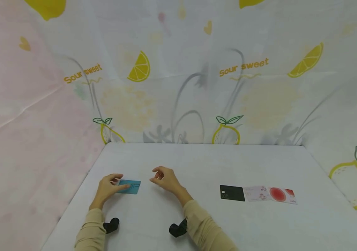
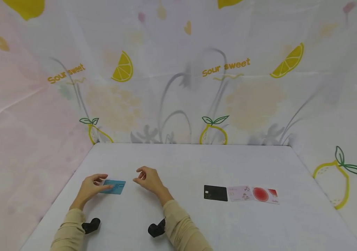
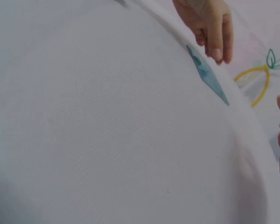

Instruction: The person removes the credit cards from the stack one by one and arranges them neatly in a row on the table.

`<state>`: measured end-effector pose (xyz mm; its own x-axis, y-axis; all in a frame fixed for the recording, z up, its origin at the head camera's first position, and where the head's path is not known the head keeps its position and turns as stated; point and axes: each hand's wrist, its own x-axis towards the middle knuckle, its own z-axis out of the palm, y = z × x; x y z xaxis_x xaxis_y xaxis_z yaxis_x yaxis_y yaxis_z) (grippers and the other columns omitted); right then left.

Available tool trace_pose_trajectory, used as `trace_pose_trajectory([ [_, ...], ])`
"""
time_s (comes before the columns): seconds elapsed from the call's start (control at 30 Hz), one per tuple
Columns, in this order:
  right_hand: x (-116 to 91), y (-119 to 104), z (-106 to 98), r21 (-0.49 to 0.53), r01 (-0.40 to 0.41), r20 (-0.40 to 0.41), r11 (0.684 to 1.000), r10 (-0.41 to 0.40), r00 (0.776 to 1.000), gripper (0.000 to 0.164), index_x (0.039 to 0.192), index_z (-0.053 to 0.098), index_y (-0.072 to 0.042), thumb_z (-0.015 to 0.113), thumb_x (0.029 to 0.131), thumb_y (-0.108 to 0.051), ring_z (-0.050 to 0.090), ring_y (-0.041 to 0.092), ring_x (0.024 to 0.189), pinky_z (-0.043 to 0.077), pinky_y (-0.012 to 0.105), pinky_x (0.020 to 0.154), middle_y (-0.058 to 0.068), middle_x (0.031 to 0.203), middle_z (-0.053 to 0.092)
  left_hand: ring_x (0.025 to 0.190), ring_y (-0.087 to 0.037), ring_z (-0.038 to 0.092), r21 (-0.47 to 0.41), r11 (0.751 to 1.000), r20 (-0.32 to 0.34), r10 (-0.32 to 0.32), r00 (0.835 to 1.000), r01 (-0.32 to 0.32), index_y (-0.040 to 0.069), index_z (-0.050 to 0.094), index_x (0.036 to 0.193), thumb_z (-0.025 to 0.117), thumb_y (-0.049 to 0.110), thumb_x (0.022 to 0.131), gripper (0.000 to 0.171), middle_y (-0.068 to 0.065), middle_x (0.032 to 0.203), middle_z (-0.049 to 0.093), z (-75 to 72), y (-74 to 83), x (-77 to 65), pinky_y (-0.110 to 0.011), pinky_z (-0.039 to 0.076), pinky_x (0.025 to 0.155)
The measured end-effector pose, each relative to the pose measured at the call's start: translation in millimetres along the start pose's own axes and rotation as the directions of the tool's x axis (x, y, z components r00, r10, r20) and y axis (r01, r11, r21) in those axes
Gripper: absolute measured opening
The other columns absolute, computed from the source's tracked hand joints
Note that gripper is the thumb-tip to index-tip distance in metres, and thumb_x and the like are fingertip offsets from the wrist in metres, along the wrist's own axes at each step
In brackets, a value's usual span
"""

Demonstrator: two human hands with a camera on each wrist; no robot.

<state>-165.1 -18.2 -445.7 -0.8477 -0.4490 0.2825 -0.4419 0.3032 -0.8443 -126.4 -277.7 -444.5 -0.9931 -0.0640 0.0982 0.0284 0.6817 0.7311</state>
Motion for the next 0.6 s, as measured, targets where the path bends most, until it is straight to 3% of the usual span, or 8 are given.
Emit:
trace_pose_trajectory([
  [0.37, 16.3, -1.4, 13.4, -0.043, 0.000, 0.006, 0.999, 0.000, 1.000, 0.032, 0.109, 0.063, 0.006, 0.072, 0.082, -0.011, 0.054, 0.008, 0.066, 0.045, 0.015, 0.062, 0.009, 0.080, 0.064, 0.096, -0.033, 0.057, 0.046, 0.999, 0.020, -0.017, 1.000, 0.016, -0.007, 0.061, 0.117, 0.084, 0.021, 0.068, 0.061, -0.025, 0.110, 0.062, -4.2, -7.2, 0.0, -0.038, 0.046, 0.081],
  [0.6, 20.8, 0.6, 30.7, -0.081, -0.038, 0.021, 0.996, 0.040, 0.999, 0.032, 0.108, 0.065, 0.004, 0.073, 0.082, -0.014, 0.058, 0.013, 0.074, 0.047, 0.017, 0.067, 0.012, 0.092, 0.063, 0.099, -0.037, 0.055, 0.079, 0.997, 0.115, -0.031, 0.993, 0.022, -0.004, 0.060, 0.120, 0.086, 0.023, 0.064, 0.067, -0.028, 0.110, 0.059, -3.2, -7.5, 6.4, -0.048, 0.045, 0.084],
])
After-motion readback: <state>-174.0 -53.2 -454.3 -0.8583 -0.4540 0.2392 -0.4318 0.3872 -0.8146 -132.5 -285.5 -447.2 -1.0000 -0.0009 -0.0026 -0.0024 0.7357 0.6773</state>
